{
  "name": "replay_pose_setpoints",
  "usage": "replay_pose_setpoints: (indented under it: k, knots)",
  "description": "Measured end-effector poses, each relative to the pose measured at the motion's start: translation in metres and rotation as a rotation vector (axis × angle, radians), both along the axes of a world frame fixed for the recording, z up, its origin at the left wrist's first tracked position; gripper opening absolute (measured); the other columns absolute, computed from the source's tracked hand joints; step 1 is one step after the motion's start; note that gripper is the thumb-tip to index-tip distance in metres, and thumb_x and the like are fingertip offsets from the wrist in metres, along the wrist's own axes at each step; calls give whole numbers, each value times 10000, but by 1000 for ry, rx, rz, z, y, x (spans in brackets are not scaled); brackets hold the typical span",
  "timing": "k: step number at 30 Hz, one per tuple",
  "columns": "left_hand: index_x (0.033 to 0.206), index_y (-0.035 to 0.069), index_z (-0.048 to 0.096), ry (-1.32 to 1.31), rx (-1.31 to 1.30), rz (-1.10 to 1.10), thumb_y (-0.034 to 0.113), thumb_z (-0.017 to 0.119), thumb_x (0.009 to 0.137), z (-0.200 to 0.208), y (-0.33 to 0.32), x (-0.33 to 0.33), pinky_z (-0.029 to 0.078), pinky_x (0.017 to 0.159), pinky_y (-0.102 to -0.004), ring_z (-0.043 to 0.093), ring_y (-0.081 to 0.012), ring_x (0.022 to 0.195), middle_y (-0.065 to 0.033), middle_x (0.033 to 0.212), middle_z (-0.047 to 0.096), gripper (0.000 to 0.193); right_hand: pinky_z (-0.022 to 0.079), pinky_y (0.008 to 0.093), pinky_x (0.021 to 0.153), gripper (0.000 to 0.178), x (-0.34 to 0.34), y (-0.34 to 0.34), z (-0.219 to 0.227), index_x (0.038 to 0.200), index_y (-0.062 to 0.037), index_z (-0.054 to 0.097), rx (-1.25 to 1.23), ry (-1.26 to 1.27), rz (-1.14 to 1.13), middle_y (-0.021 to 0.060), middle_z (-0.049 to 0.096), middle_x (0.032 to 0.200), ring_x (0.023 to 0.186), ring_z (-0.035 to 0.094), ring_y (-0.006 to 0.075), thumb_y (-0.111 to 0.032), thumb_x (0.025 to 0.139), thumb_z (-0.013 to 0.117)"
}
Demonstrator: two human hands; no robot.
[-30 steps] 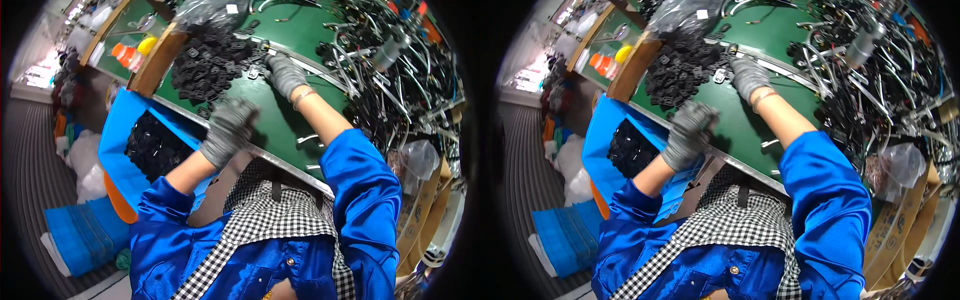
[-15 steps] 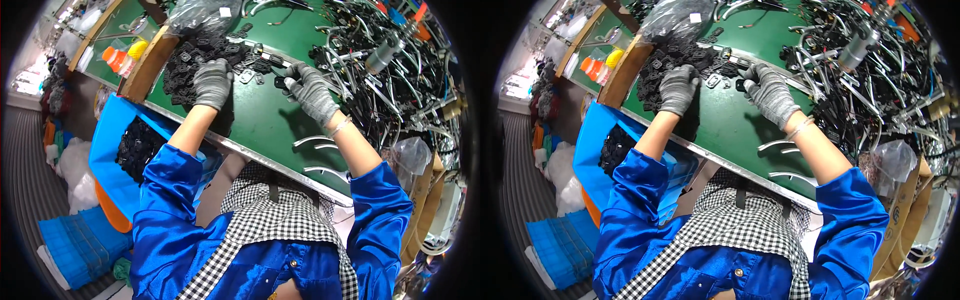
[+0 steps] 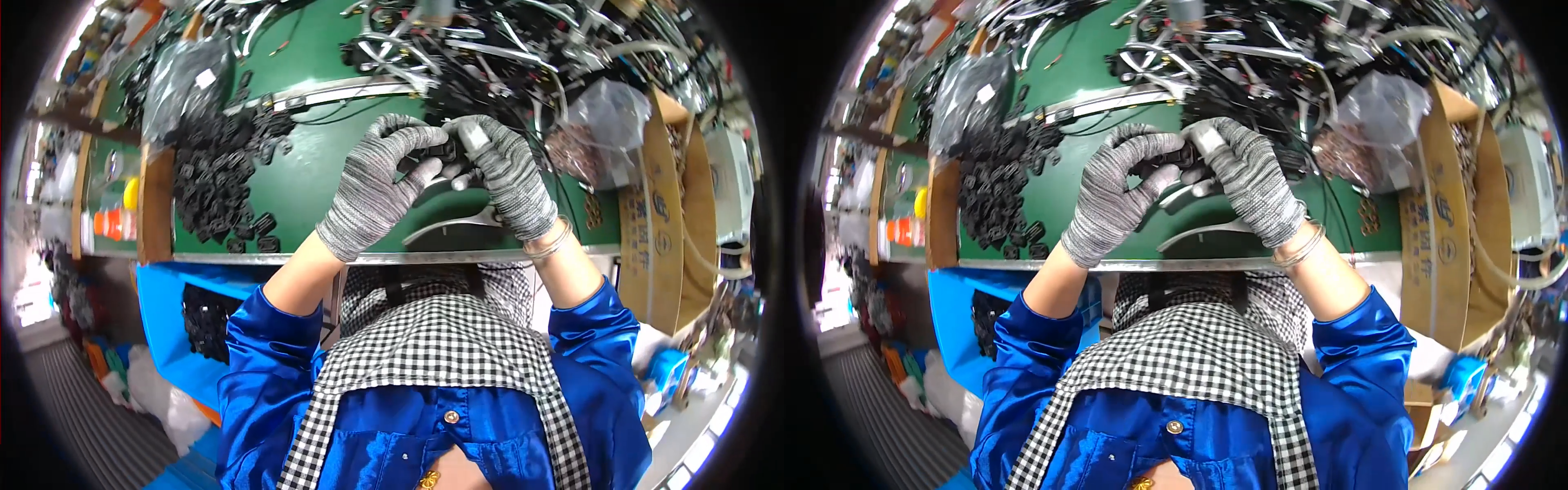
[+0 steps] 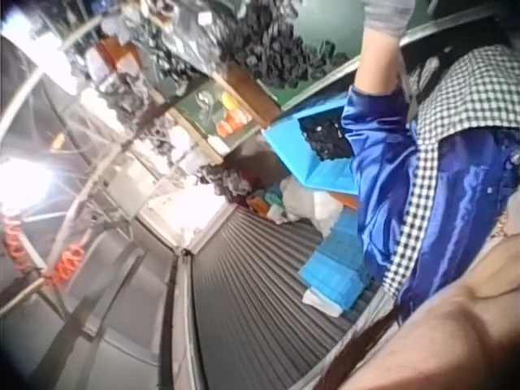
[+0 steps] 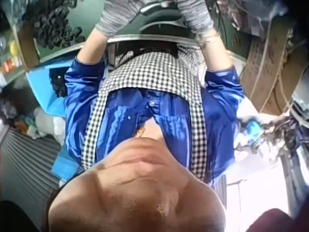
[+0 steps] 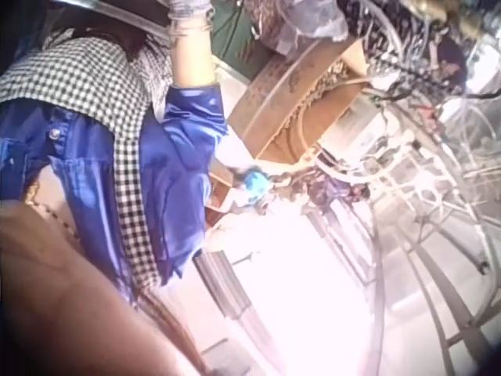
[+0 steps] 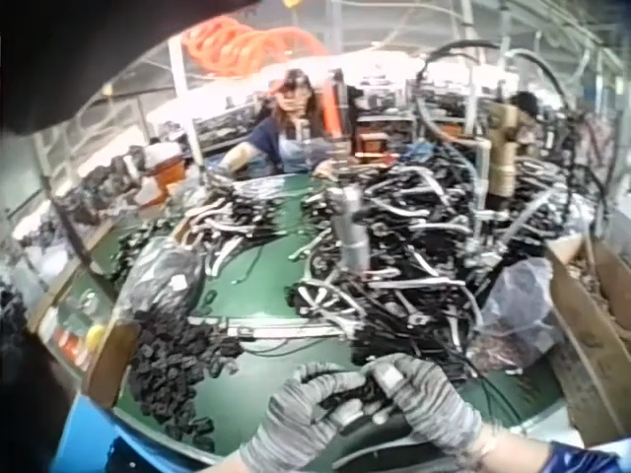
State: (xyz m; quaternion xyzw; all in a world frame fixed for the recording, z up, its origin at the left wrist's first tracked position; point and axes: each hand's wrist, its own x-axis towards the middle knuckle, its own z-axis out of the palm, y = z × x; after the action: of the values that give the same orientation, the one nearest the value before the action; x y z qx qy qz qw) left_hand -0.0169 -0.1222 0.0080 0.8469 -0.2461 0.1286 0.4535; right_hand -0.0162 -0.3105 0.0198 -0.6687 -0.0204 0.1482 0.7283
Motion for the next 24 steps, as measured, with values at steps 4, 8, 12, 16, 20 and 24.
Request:
replay_pose_setpoints:
  k: [4,8,12,16,20,24]
  knots:
    - [1095,36,654,501,-308,-92,112,725,831,5,-33,1,542,720,-280,649,-153,792,-57,884,679,284,504,198,588,188,-21,-32,-1,1084,5,621,-28,-75,-135,35,651,875,671,594,72,-100,928,625]
    - [1089,-14,645,792,-516,-118,147,705,872,4,-62,-12,539,702,-250,644,-125,729,-73,863,673,277,502,206,608,222,-40,-54,-6,1095,-2,620,-112,-154,-206,29,650,894,687,593,73,-117,908,656]
    - [1088,-13,647,698,-541,-206,133,698,880,-4,-74,-16,536,690,-228,635,-102,723,-68,875,674,259,514,218,667,253,-44,-76,-10,1119,-12,609,-355,-450,-192,45,658,963,766,622,87,-121,898,665]
    - [1084,3,652,843,-659,-260,104,697,872,-1,-77,-23,536,728,-231,638,-100,779,-64,940,672,239,524,231,690,242,-48,-88,-20,1122,-15,605,-510,-931,-191,74,660,999,820,633,102,-91,897,650]
    - [1081,10,652,584,-487,-259,87,699,863,-8,-81,-27,533,801,-253,643,-118,872,-66,1025,661,236,529,226,707,263,-67,-90,-19,1147,-13,584,-168,-586,-236,73,663,1033,845,638,101,-143,924,637]
    - [1092,16,643,534,-416,-258,76,700,858,-9,-90,-36,526,847,-269,638,-135,949,-65,1074,651,249,530,217,688,239,-83,-93,-5,1154,-6,580,194,-25,-336,62,653,998,816,644,93,-111,941,604]
